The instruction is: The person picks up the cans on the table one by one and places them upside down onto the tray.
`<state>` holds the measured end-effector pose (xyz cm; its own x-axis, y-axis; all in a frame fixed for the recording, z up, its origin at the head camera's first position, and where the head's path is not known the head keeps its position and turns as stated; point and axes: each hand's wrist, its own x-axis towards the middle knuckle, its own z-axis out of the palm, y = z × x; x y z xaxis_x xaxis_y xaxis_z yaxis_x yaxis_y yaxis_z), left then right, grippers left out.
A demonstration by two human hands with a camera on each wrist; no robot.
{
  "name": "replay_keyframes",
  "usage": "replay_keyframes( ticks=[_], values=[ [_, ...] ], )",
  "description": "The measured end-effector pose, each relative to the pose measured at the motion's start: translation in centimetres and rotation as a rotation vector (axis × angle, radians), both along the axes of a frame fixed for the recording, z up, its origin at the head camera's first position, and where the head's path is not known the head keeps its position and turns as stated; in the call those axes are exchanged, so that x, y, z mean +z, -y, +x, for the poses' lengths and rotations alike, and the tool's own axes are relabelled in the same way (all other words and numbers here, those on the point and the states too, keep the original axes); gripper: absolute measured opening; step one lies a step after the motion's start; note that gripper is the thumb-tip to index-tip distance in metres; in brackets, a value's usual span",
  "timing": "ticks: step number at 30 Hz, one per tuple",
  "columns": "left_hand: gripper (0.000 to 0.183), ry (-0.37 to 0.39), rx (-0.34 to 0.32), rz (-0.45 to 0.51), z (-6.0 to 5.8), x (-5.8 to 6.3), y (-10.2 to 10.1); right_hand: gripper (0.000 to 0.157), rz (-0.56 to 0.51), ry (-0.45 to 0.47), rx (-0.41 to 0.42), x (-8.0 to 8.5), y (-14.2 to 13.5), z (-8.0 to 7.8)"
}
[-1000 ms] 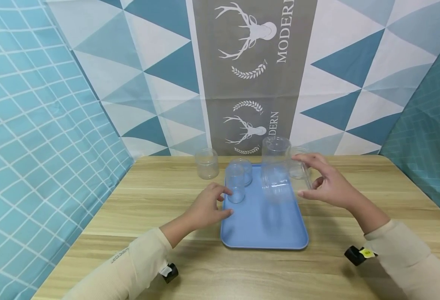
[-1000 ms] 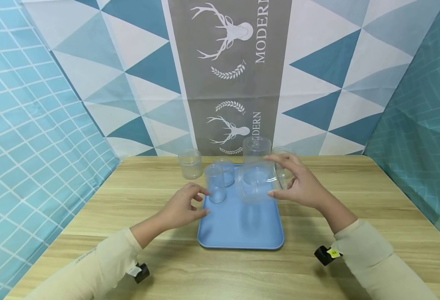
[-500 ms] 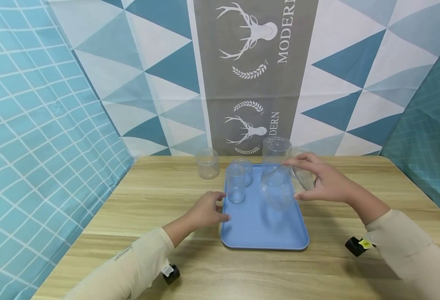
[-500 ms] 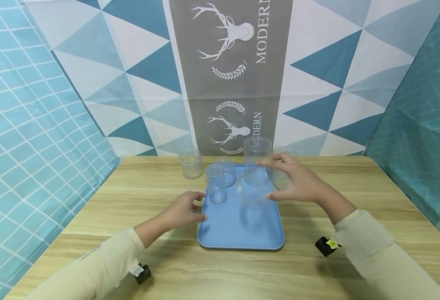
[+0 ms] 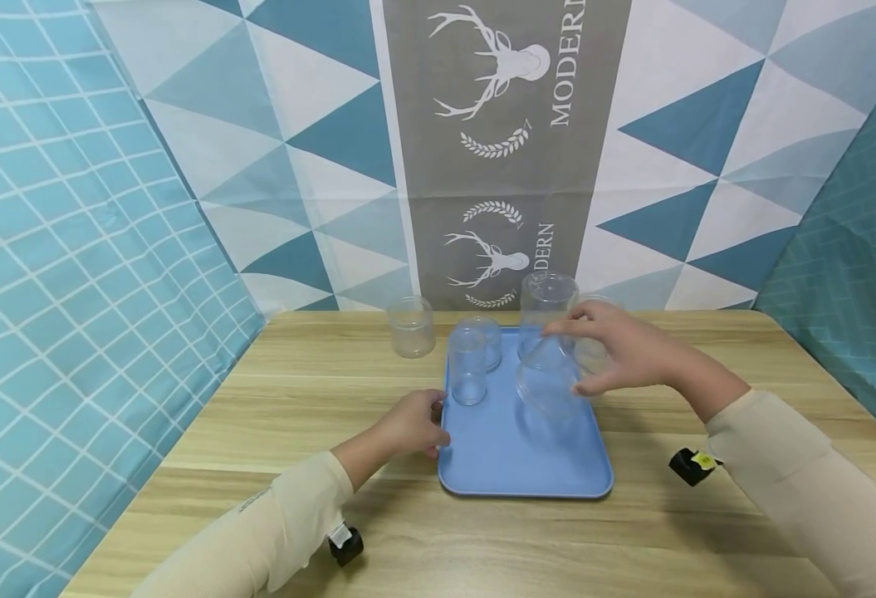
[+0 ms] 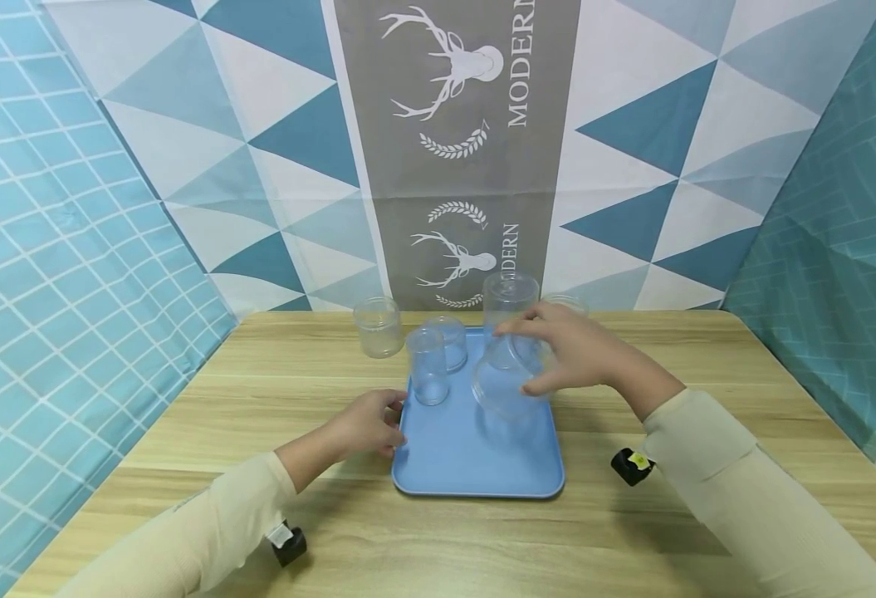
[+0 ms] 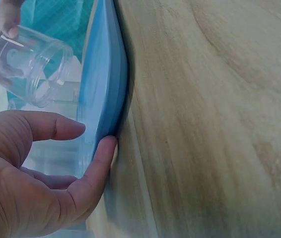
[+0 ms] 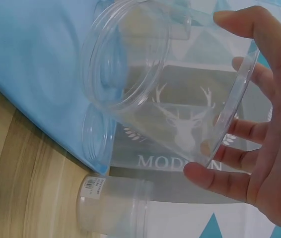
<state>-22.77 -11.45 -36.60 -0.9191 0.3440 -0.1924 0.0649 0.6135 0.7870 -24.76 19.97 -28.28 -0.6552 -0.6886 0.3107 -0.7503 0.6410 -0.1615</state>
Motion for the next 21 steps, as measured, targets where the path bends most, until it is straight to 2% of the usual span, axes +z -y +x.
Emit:
replay_keyframes(
  ticks=[8, 14, 21],
  values=[
    [0.078, 0.008, -0.022, -0.011, -0.4, -0.6, -0.1, 0.072, 0.107, 0.005, -0.057, -0.3, 1.2, -1.0],
    [0.073, -0.004, -0.051, -0.064, -0.5, -0.6, 0.0, 0.071, 0.224, -0.012, -0.088, -0.9, 2.2, -1.6],
    [0.071, -0.003, -0.054, -0.041, -0.5, -0.7, -0.1, 0.072, 0.240, 0.003, -0.070, -1.3, 2.9, -2.0]
  ],
)
